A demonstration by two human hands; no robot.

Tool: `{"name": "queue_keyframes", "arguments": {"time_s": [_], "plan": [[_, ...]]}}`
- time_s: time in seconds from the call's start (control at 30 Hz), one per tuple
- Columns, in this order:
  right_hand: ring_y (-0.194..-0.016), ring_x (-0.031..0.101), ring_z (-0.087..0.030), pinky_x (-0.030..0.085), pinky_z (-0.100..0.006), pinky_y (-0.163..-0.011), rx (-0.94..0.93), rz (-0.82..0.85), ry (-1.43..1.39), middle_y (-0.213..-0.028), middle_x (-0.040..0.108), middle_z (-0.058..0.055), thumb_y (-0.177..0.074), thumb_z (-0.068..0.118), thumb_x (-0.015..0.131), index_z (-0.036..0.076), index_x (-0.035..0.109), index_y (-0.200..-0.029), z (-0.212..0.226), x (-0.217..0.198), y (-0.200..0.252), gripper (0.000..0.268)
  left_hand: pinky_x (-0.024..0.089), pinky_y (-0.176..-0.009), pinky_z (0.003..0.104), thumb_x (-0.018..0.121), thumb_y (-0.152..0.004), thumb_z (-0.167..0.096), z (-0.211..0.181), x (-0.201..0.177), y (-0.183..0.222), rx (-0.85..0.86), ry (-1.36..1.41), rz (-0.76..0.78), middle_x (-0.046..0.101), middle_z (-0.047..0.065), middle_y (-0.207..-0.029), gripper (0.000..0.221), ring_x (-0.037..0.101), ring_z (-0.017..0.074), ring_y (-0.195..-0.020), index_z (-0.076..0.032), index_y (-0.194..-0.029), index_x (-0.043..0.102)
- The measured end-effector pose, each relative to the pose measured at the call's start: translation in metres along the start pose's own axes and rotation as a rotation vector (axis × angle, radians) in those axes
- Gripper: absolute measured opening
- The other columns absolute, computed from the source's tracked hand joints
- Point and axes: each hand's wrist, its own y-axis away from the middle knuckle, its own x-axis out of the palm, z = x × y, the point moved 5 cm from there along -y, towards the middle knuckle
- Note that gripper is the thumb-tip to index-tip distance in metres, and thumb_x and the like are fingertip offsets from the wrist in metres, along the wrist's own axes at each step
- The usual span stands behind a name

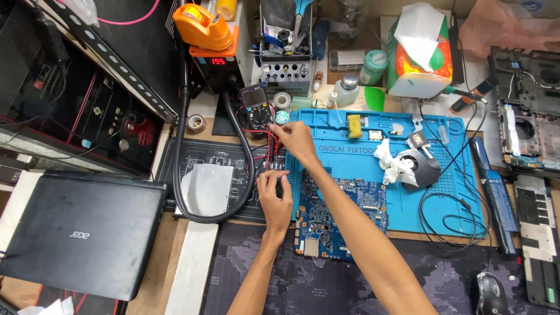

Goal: Cleaning a laptop motherboard with a cloth and testing components using a multimeter

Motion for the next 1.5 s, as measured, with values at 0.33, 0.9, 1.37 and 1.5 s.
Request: {"name": "queue_keyframes", "arguments": {"time_s": [0.33,0.9,1.37,1.5], "plan": [[-0.073,0.073,-0.033,0.057,-0.047,-0.068,0.046,0.041,0.014,-0.07,0.073,-0.016,-0.084,0.027,0.072,0.0,0.078,-0.091,-0.001,0.005,-0.011,0.028,0.046,-0.087,0.039,0.056,-0.1,-0.004,0.009,0.004,0.001,0.001,0.015,0.027,0.055,0.002,-0.094,0.015,0.059,0.0242,-0.095,-0.012,-0.095,0.068],[-0.094,0.066,-0.042,0.044,-0.057,-0.092,-0.367,-0.12,0.339,-0.096,0.06,-0.018,-0.103,0.018,0.045,0.007,0.052,-0.118,0.075,-0.01,0.002,0.02,0.045,-0.094,0.044,0.054,-0.102,-0.009,0.018,0.011,0.002,-0.103,-0.031,0.129,0.053,0.006,-0.111,0.012,0.056,0.0287,-0.107,-0.012,-0.102,0.065],[-0.099,0.067,-0.034,0.048,-0.055,-0.095,-0.566,0.0,0.337,-0.107,0.049,-0.005,-0.106,0.022,0.051,0.019,0.055,-0.126,0.096,0.017,-0.022,0.021,0.044,-0.092,0.048,0.051,-0.102,-0.006,0.02,0.01,0.003,-0.128,-0.02,0.172,0.052,0.008,-0.112,0.015,0.056,0.0296,-0.102,-0.012,-0.102,0.065],[-0.103,0.062,-0.031,0.038,-0.05,-0.099,-0.635,0.093,0.364,-0.106,0.049,-0.004,-0.106,0.023,0.053,0.022,0.056,-0.121,0.11,0.012,0.005,0.015,0.044,-0.089,0.047,0.05,-0.103,-0.006,0.021,0.009,0.002,-0.117,-0.021,0.159,0.051,0.008,-0.111,0.015,0.056,0.0283,-0.096,-0.012,-0.1,0.063]]}}
